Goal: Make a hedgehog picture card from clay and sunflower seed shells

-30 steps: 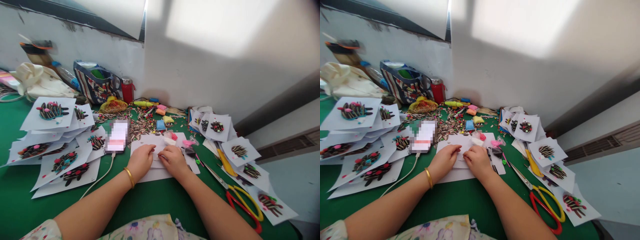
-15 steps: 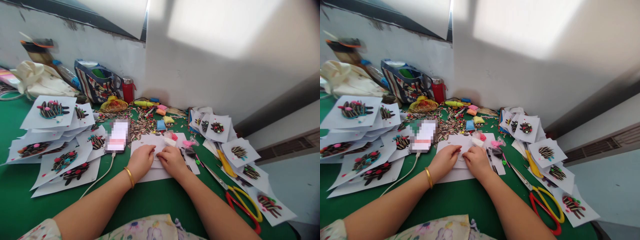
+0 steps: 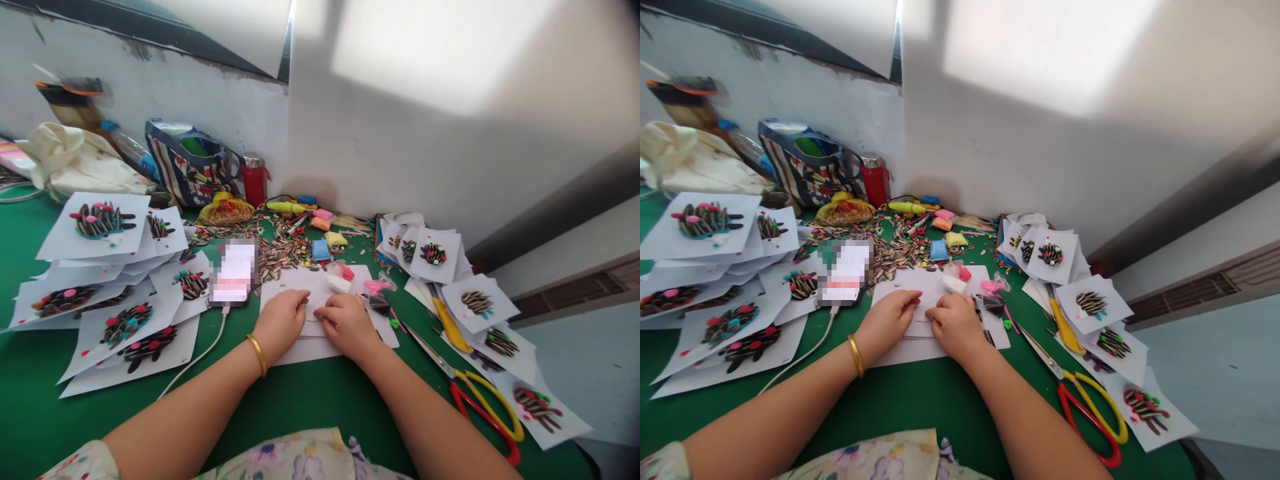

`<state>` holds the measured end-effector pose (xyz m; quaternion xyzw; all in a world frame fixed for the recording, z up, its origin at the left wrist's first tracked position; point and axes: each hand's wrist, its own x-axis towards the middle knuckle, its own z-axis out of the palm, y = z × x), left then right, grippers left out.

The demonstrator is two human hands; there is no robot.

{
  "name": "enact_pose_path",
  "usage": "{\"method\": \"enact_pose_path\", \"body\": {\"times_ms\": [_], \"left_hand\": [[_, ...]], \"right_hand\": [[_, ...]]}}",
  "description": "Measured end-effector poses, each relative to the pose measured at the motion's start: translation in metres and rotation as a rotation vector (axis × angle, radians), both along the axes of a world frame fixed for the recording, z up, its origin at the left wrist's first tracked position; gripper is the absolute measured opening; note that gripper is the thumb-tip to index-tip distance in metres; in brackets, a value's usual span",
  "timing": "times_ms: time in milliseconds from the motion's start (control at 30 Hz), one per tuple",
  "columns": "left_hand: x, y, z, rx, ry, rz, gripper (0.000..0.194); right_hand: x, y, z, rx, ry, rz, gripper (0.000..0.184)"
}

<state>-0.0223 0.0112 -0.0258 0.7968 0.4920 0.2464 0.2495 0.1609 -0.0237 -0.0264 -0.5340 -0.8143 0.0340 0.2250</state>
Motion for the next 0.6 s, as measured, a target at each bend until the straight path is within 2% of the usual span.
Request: {"method": "enact_pose_path", "body": {"times_ms": [400,533,600], "left_hand": [[0.000,0.001,-0.001,0.031,-0.005,0.003,0.035],[-0.001,0.000,-0.002,0.040,-0.011,-0.006,0.035],[-0.001,-0.001,0.000,0.043,-0.012,-0.004,0.035]], "right_hand": [[0.003,0.000,0.003,0.023,0.049,-0.024,0.025],[0.023,0.007,0.015,0.086,0.063,-0.111,0.025],[0.040,0.010,0.024,0.121,0.060,-0.203,0.024]]}}
